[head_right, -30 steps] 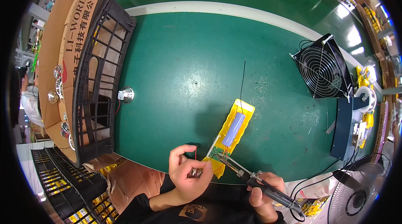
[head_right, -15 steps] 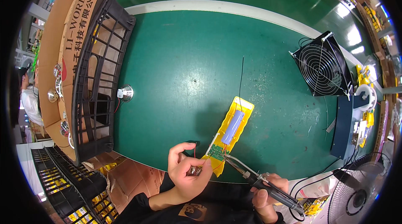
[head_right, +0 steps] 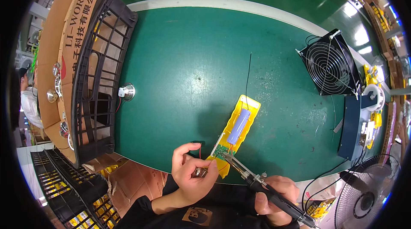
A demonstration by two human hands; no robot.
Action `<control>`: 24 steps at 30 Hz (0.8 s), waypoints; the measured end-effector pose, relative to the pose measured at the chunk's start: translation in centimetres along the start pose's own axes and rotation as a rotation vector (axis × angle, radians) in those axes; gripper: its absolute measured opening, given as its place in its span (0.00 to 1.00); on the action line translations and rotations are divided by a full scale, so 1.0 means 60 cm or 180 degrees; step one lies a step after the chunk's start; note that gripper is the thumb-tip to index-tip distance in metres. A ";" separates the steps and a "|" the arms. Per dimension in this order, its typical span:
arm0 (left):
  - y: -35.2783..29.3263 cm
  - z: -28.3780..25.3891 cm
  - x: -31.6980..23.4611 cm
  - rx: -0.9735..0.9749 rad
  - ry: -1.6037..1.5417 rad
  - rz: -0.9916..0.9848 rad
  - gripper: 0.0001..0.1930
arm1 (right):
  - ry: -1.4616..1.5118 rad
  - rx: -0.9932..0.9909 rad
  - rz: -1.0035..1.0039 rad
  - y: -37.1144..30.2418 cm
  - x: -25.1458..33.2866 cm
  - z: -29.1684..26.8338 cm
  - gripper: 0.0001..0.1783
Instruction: The person assembles flashlights by soldering wires to circuit boards inside flashlight housings with a soldering iron and placing the assembled flashlights onto a conveyor belt.
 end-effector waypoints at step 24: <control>0.001 -0.005 -0.004 0.0174 -0.0111 -0.0092 0.06 | -0.0036 -0.0305 0.0244 -0.024 -0.003 -0.007 0.18</control>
Point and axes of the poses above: each hand's wrist, its own y-axis towards the middle knuckle, its own z-axis out of the palm, x = y × z, the point moved 3 cm from there along y, towards the middle knuckle, and after that the axes turned 3 degrees about -y, right-handed, at the moved point
